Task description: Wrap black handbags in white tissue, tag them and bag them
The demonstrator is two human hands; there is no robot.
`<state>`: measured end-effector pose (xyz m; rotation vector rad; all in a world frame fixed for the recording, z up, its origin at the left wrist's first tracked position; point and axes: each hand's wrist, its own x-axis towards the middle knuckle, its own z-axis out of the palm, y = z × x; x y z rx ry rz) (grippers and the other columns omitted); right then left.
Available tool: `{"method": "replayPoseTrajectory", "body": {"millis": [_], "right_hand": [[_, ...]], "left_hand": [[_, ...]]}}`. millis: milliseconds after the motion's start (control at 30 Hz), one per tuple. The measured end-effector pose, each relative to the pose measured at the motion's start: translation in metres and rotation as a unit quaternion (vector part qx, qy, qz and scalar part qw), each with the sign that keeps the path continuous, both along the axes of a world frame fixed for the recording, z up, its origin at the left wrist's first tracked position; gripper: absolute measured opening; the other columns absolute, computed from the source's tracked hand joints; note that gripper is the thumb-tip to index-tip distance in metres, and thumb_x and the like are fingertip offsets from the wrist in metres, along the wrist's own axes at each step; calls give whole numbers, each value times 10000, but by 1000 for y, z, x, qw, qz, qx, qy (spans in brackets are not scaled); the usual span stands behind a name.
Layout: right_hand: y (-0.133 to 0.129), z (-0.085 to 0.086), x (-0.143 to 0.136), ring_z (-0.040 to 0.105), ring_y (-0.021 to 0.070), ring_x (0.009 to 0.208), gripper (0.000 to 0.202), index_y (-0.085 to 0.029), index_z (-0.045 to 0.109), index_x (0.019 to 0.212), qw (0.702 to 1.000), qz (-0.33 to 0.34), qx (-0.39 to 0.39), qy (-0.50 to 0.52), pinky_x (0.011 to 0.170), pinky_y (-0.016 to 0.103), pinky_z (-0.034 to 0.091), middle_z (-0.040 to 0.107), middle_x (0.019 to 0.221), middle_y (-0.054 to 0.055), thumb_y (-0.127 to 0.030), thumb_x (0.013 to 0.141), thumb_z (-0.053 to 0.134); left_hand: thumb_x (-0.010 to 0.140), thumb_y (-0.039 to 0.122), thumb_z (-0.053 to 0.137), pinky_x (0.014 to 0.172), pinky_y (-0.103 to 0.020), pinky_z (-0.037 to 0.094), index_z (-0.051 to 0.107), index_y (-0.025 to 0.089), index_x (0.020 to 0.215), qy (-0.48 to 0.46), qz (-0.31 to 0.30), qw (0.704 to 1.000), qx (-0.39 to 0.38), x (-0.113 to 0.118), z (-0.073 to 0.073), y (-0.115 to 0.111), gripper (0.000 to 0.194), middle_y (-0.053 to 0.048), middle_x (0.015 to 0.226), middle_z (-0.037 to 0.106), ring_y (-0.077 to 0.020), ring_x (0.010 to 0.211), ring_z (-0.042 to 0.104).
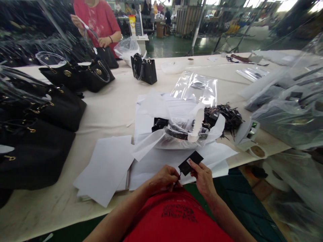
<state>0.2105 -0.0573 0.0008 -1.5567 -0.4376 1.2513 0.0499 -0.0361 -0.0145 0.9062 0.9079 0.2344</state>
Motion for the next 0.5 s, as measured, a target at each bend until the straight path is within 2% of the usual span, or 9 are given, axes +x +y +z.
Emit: {"method": "replayPoseTrajectory", "body": {"millis": [200,333,500], "right_hand": [[-4,-2,4,377,73,444,345,-154,631,591,1000,-5,2,-2,429,231,290,528,510,-40,-441,509,803],[-6,-1,7,380,73,438,342,-160,612,560,1000,-17,-3,4,428,233,292,514,494,-48,-431,494,810],[-7,2,12,399,74,438,349,-154,654,627,999,-43,-10,8,423,236,307,555,531,-40,-424,475,815]], "left_hand": [[521,193,498,335,-185,294,598,122,668,-13,-10,1000,-7,1,3,-2,191,1,556,635,-85,343,473],[529,194,522,337,-184,273,616,114,695,-26,-22,999,-14,0,0,-3,207,-13,597,654,-84,352,479],[536,189,570,361,-187,276,640,95,763,-48,-21,998,-40,-3,-6,-5,256,-36,653,680,-78,375,483]]}}
